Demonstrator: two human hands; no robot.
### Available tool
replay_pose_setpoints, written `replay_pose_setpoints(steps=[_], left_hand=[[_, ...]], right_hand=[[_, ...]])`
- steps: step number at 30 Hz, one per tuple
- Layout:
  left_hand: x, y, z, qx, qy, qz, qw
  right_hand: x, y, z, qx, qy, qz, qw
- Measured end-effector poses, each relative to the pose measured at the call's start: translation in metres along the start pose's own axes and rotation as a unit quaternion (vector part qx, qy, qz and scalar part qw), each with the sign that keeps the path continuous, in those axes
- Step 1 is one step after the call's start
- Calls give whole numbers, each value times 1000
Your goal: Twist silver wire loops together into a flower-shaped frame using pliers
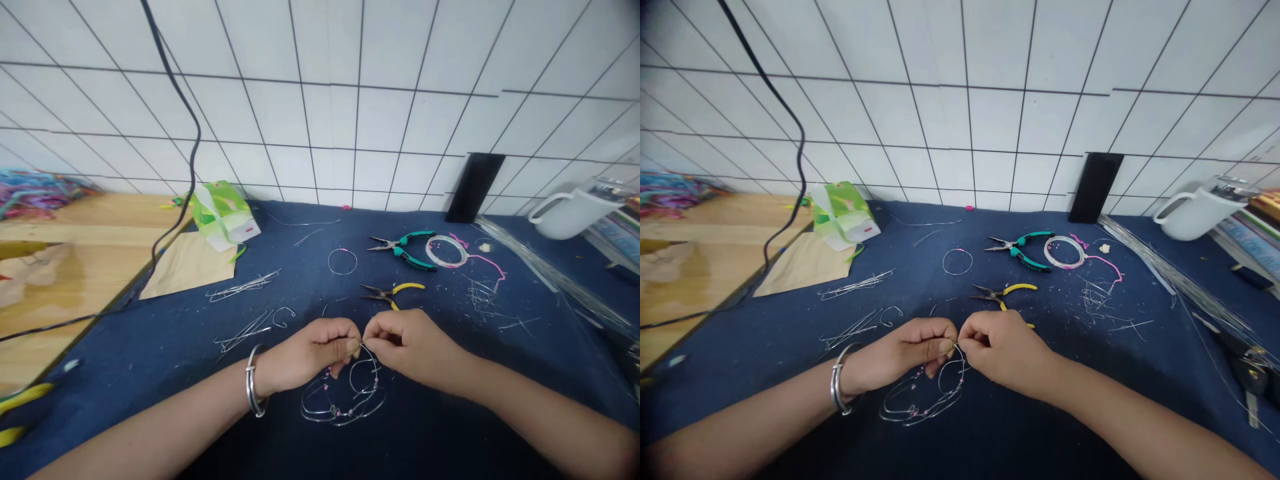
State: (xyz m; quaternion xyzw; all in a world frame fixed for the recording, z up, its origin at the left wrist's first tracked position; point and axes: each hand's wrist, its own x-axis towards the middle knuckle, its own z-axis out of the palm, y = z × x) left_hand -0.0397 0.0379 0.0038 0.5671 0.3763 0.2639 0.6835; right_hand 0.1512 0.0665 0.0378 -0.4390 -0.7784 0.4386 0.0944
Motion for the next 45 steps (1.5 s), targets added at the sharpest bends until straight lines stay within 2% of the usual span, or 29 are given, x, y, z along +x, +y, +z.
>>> replay_pose_setpoints(steps=[8, 14, 19, 34, 45], left_hand=[[3, -7, -3, -35, 13, 3, 999], [2, -10, -3, -54, 28, -2, 998], [2, -10, -4, -51, 33, -1, 998], [3, -10, -3, -118, 13, 16, 993], [2, -15, -6, -164, -23, 26, 986]], right_hand=[[3, 2, -3, 33, 14, 20, 999], [2, 1, -1, 26, 46, -7, 999], [1, 4, 0, 14, 42, -34, 998], [2, 8, 5, -14, 41, -72, 996], [-1, 6, 4, -37, 50, -135, 989]])
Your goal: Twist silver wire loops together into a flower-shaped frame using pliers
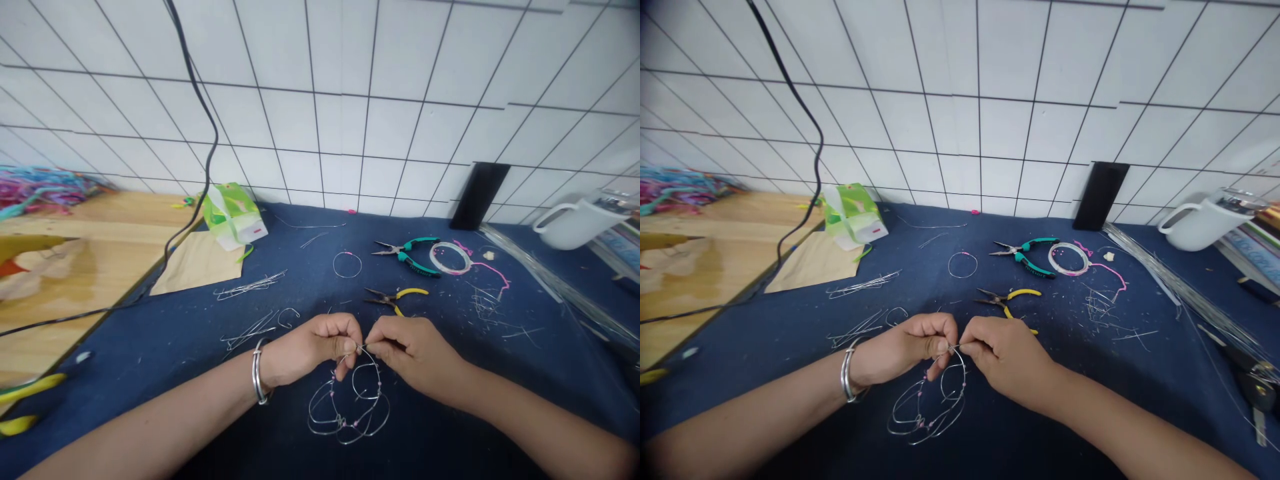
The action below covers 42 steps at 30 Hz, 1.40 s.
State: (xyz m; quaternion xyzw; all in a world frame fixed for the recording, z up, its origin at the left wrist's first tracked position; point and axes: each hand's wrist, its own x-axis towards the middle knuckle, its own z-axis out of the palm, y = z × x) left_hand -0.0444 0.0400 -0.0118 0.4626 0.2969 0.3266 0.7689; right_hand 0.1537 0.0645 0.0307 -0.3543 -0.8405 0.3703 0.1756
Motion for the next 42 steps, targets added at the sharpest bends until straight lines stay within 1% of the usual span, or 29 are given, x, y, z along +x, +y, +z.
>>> replay_pose_setpoints(steps=[6, 10, 16, 22, 27, 34, 37, 42], left_hand=[[0, -1, -2, 4, -4, 1, 1000], [0, -1, -2, 0, -3, 1, 1000], [1, -1, -2, -3, -7, -4, 1000], [1, -3, -2, -29, -21, -17, 999], [1, -5, -2, -44, -20, -23, 999], [1, -3, -3, -58, -18, -20, 998], [1, -2, -3, -51, -12, -16, 999], [1, -1, -2, -32, -3, -32, 999]], right_hand=[[0, 0, -4, -24, 2, 4, 1000], [0, -1, -3, -11, 10, -21, 1000], [1, 0, 2, -12, 2, -43, 999], [-2, 2, 4, -77, 10, -75, 994], [-5, 7, 7, -172, 17, -128, 977], [-6, 14, 3, -234, -20, -131, 963], [-6, 15, 1, -246, -24, -128, 961], [-5, 14, 2, -258, -30, -126, 957]])
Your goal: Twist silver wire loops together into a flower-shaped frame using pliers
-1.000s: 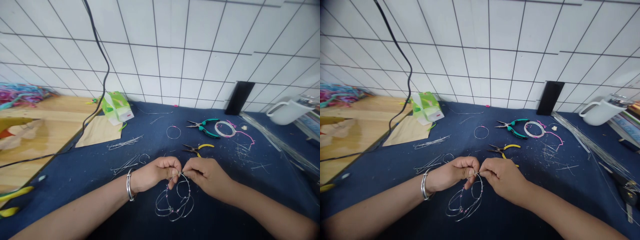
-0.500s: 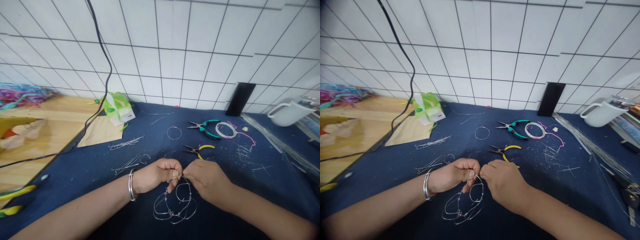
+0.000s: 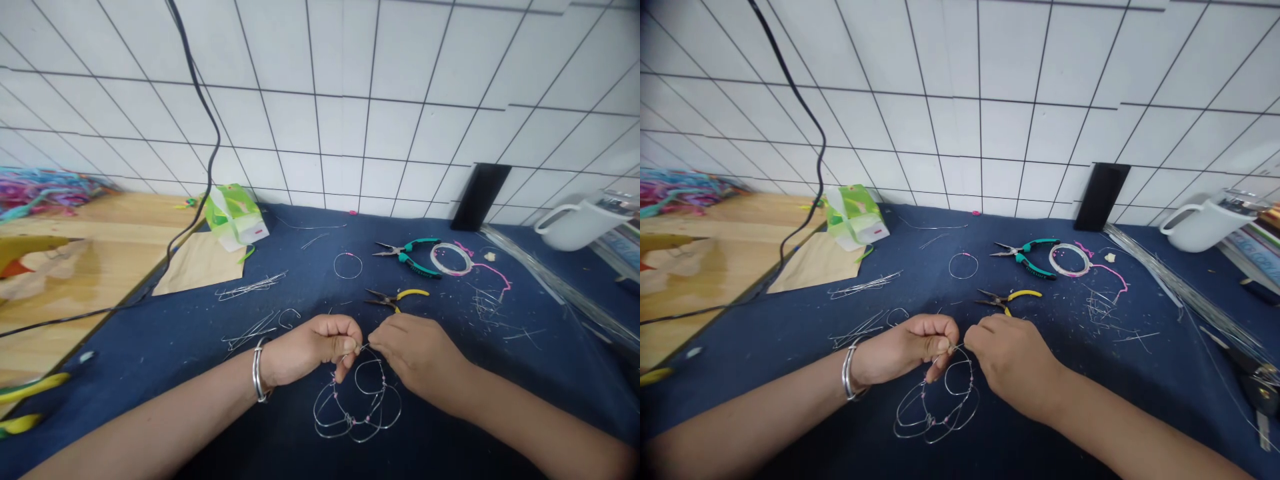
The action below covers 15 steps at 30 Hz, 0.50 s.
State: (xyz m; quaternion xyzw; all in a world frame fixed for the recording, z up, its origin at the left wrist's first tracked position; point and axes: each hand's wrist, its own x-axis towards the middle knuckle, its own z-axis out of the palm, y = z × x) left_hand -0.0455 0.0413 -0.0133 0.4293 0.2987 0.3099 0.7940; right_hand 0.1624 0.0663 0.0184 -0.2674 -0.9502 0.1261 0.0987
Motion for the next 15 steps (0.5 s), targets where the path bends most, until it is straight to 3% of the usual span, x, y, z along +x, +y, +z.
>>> replay_pose_setpoints(steps=[10, 15], left_hand=[[-2, 3, 4, 20, 6, 5, 1000], [0, -1, 4, 20, 40, 19, 999]], right_hand=[[0, 4, 1, -37, 29, -6, 999], [0, 4, 2, 11, 78, 0, 997]])
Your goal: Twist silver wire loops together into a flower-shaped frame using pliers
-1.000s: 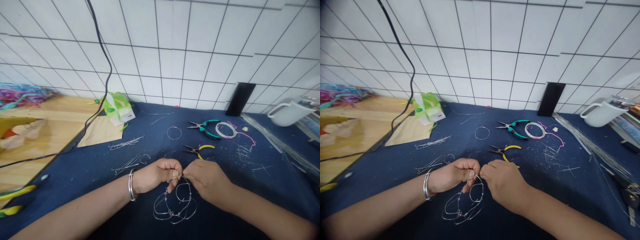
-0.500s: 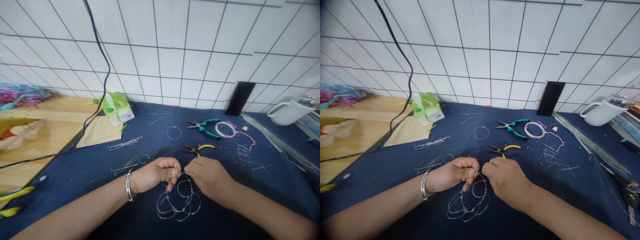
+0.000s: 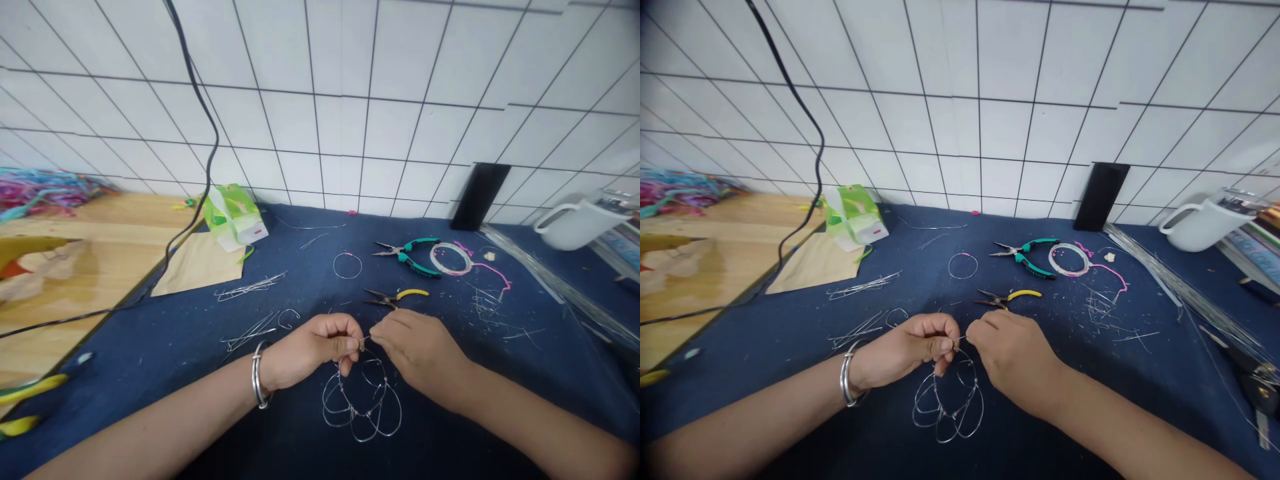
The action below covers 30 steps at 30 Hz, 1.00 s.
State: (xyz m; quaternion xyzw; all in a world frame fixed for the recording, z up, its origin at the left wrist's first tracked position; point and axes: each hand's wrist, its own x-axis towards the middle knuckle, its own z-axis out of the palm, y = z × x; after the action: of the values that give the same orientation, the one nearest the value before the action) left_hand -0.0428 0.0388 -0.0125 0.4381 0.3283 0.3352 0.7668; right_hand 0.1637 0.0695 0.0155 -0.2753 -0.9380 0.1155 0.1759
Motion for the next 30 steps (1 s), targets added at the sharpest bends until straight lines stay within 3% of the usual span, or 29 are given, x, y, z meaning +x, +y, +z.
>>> replay_pose_setpoints(steps=[3, 9, 24, 30], left_hand=[[1, -1, 1, -6, 7, 3, 1000], [2, -1, 2, -37, 9, -11, 999], [2, 1, 2, -112, -63, -67, 989], [2, -3, -1, -120, -74, -59, 988]], right_hand=[[0, -1, 0, 20, 17, 3, 1000], [1, -3, 1, 7, -40, -22, 999], [-1, -6, 4, -8, -5, -45, 999], [0, -5, 0, -12, 2, -40, 999]])
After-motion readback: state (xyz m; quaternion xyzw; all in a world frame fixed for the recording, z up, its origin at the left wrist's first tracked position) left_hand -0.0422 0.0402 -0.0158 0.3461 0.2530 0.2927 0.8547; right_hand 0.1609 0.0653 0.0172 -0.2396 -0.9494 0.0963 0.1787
